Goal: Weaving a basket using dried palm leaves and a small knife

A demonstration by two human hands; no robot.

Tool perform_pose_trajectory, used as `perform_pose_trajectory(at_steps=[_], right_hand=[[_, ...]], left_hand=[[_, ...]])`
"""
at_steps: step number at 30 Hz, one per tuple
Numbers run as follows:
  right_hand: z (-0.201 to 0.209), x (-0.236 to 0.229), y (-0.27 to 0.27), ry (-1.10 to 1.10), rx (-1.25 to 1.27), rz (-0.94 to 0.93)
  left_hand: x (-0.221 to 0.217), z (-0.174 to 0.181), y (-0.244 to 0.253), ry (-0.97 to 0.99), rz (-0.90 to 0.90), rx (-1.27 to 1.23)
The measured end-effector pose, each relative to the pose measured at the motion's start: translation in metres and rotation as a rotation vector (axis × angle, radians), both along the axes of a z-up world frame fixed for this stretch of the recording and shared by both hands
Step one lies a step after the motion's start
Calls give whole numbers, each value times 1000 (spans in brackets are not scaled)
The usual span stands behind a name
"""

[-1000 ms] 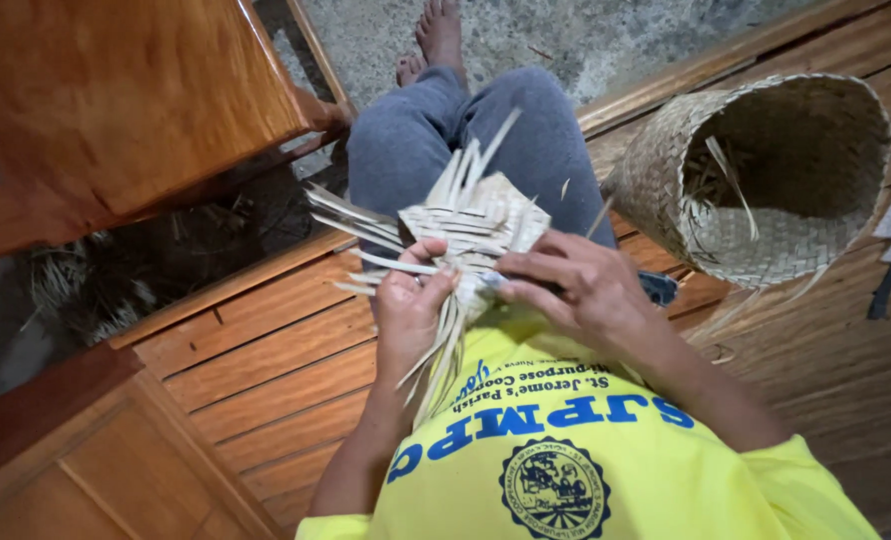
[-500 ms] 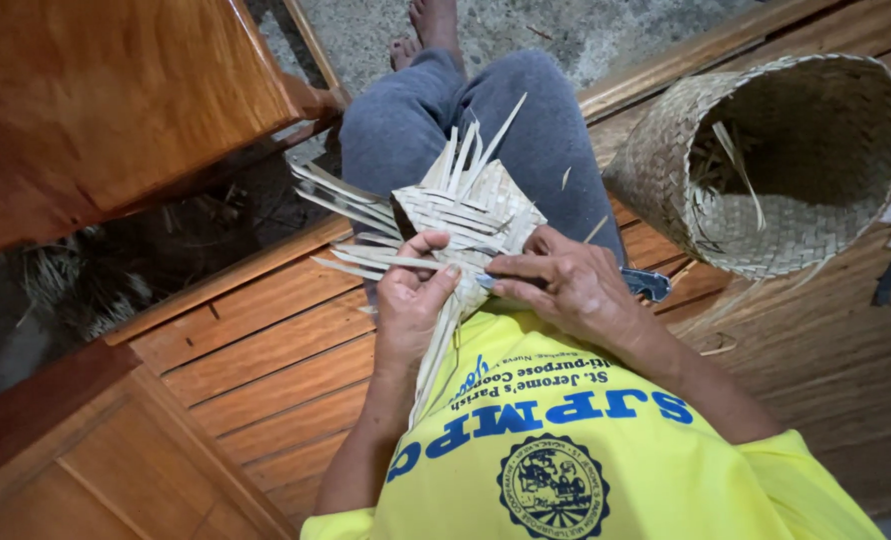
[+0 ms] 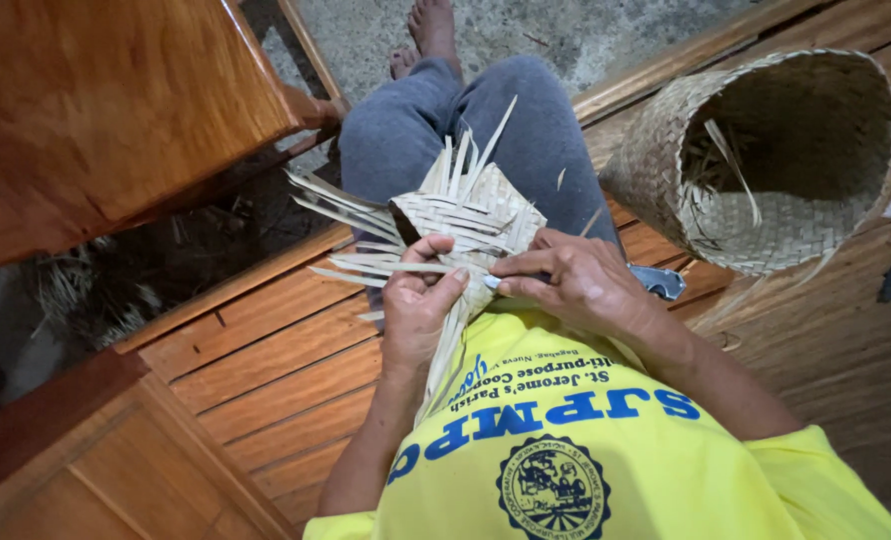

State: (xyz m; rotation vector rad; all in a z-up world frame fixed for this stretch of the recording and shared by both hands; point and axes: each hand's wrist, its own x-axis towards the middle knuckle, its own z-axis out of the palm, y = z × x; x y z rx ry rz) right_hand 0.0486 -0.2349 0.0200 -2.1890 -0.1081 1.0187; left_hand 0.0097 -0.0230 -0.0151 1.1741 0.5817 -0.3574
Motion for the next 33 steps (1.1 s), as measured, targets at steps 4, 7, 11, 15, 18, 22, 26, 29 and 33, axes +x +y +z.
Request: perform_pose_trajectory(at_steps=[4,7,11,15,18,22,26,29,33], right_hand=[[2,7,-2,21,-63,81],[-1,3,-1,-26,31,18],[-20,-12,0,-64,162,-171],[-35,-24,2,-139,248,-318],[-31,-24,1,-242,373,-364],[-38,-28,0,-289,421,-383],[-42,-31,0,-297,443,-404],[-51,-33,-2,-311,450,-394],[-53,-30,-5,-326,457,-366]], left_hand=[[5,10,-5,6,-34,31],[7,13,-4,-28,-40,42],[8,9,0,-13,-19,3],[6,3,-1,19,10,-45],[9,15,-12,109,109,-145],[4,9,-12,124,129,-132],[-2,-4,-2,57,-31,98],[8,18,6,-171,-302,489],[22,29,17,-630,-623,788]])
